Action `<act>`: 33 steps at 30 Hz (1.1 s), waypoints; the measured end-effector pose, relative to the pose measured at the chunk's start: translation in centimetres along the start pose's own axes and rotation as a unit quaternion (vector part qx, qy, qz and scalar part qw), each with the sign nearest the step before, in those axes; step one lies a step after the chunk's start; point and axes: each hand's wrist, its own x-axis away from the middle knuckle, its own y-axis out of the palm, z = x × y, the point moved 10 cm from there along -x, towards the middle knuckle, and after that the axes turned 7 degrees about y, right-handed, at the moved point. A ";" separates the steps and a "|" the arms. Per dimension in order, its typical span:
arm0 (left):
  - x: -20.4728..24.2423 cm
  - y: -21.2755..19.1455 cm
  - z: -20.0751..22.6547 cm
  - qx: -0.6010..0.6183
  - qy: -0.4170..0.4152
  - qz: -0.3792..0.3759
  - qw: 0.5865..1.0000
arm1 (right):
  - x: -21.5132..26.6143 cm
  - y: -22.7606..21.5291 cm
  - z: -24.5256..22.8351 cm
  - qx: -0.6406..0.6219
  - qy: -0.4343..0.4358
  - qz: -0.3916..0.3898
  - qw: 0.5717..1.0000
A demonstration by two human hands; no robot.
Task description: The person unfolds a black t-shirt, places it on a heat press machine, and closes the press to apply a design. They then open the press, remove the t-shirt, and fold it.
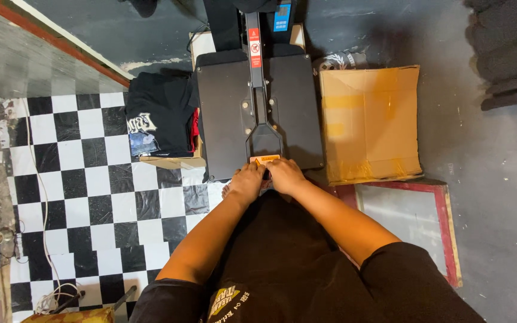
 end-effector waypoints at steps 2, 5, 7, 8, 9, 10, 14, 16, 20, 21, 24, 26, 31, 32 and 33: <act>-0.3 0.6 -0.3 -0.011 -0.003 -0.003 1.000 | 0.1 0.9 0.5 0.013 -0.025 0.006 1.000; -0.8 0.9 -0.7 -0.020 -0.006 -0.011 1.000 | 0.2 0.6 -0.1 0.027 -0.049 -0.010 0.998; -1.2 1.5 -1.0 -0.018 -0.005 -0.016 1.000 | 0.4 0.8 -0.3 0.027 -0.046 -0.033 0.998; -1.5 1.8 -1.2 -0.020 -0.001 -0.005 1.000 | 0.3 1.0 -0.2 0.030 -0.043 -0.033 0.998; -1.7 2.0 -1.4 -0.024 0.004 0.007 1.000 | 0.1 1.1 -0.1 0.033 -0.040 -0.031 0.998; -1.5 1.7 -1.4 -0.025 0.004 0.006 1.000 | 0.0 1.3 -0.1 0.032 -0.040 -0.031 0.998; -0.9 0.4 -0.5 -0.045 0.022 -0.003 0.999 | 0.1 1.4 0.2 0.021 -0.035 -0.026 0.999; -0.8 0.6 -0.6 -0.056 0.027 -0.006 0.998 | 0.1 1.3 0.1 0.028 -0.045 -0.030 0.998; -0.3 -1.8 0.0 -0.036 0.043 0.017 0.998 | 0.0 0.7 0.0 0.024 -0.072 -0.016 0.997; 0.4 -2.3 0.5 -0.006 0.033 -0.016 0.999 | 0.5 0.2 -0.2 0.001 -0.088 0.008 0.996; 1.5 -3.7 0.9 -0.014 0.057 0.018 0.998 | 2.0 -2.3 -1.0 -0.007 -0.098 -0.013 0.995; 2.1 -5.3 1.3 0.003 0.066 0.038 0.997 | 3.0 -4.6 -1.5 -0.051 -0.123 0.012 0.991; 3.9 -9.5 2.0 0.086 0.059 0.043 0.994 | 4.7 -8.1 -1.8 -0.116 -0.101 0.012 0.988; 4.1 -10.1 2.3 0.090 0.074 0.047 0.992 | 4.9 -8.3 -1.9 -0.107 -0.099 0.002 0.989; 4.5 -10.7 2.5 0.092 0.089 0.051 0.990 | 5.2 -8.5 -2.0 -0.099 -0.096 -0.007 0.990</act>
